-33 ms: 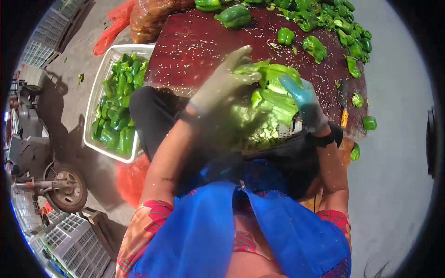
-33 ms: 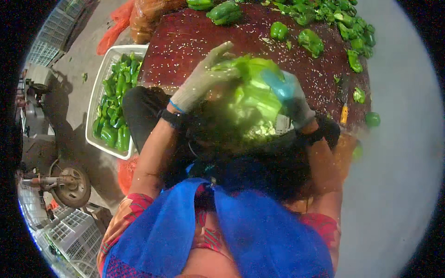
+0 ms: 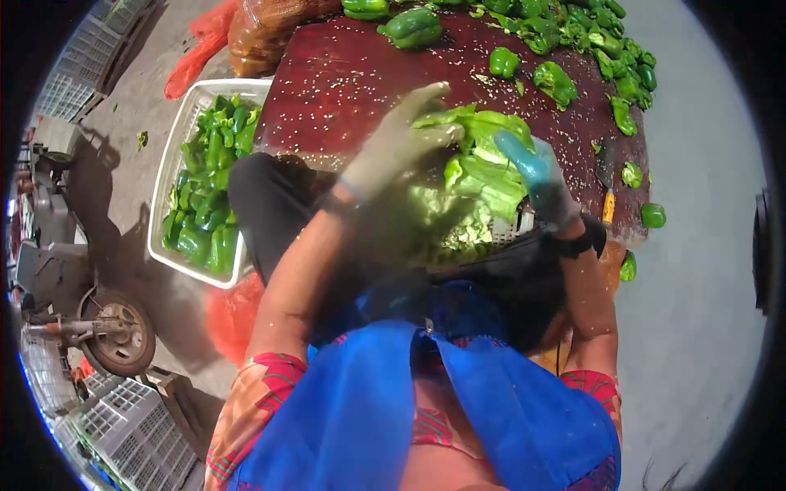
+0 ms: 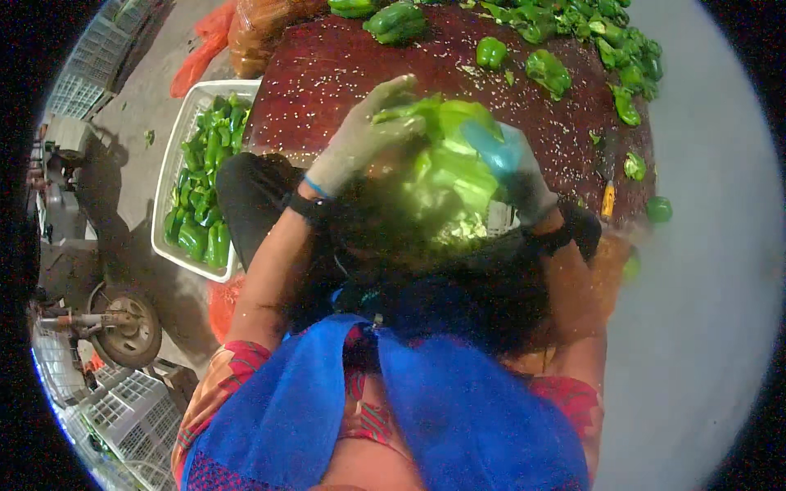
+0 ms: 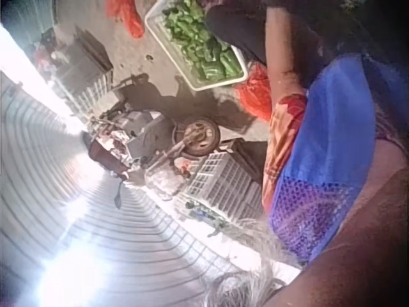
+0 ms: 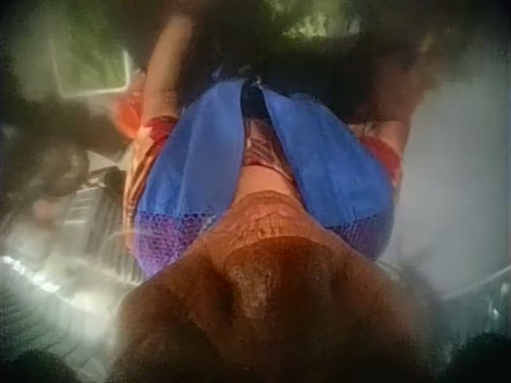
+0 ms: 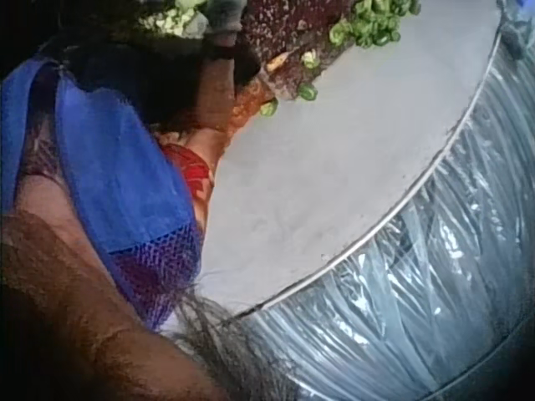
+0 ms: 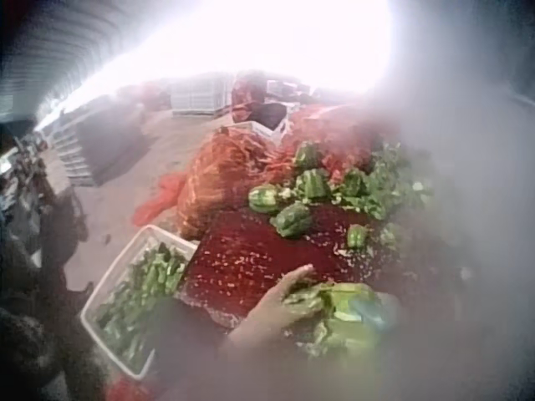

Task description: Manually removing stems and seeds from green peppers for processing.

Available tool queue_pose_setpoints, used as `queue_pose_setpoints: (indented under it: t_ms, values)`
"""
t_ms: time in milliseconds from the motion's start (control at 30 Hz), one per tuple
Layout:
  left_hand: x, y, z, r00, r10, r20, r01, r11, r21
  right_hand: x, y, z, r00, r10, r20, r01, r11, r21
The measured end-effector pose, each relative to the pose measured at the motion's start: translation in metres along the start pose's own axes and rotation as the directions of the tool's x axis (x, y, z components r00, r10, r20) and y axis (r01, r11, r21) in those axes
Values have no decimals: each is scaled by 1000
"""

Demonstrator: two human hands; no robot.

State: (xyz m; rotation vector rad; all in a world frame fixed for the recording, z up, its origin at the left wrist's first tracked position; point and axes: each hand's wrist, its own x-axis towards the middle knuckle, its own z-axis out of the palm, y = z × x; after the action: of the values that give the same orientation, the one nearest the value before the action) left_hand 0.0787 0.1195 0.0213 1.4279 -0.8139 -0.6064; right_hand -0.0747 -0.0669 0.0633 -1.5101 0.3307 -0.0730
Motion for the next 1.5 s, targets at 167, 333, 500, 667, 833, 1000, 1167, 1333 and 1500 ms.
queue_pose_setpoints:
  t_ms: [167, 333, 500, 667, 833, 1000, 1167, 1333, 1500]
  values:
    - [15, 59, -8, 959, 279, -44, -272, 955, 120, -12, -56, 1, 768, -610, 194, 548, 470, -692]
    - [63, 107, -33, 952, 306, -18, -303, 934, -188, -12, -84, -4, 727, -682, 78, 386, 312, -868]
    - [104, 83, -18, 898, 438, -37, -439, 899, -11, 55, -56, -98, 789, -551, -272, 334, 756, -562]
    - [108, 42, -30, 868, 495, 39, -418, 687, 594, 76, -61, -69, 891, -399, -216, 329, 896, -298]
    - [112, -21, -45, 987, 111, -116, -124, 985, -116, 80, -44, -94, 904, -342, -258, 244, 906, -347]
    - [102, -8, -60, 946, -296, -131, 143, 746, -650, 71, -49, -102, 903, -361, -231, 224, 856, -465]
    - [104, -8, -41, 989, -10, 147, 78, 881, -467, 67, -57, -109, 954, -291, -76, 272, 942, -195]
    - [76, 50, 12, 960, 236, 148, -141, 869, -474, 48, -60, -118, 729, -545, 414, 566, 140, -813]
    - [80, 45, 26, 964, 208, 164, 16, 571, -821, 49, -53, -110, 837, -447, 317, 506, 408, -760]
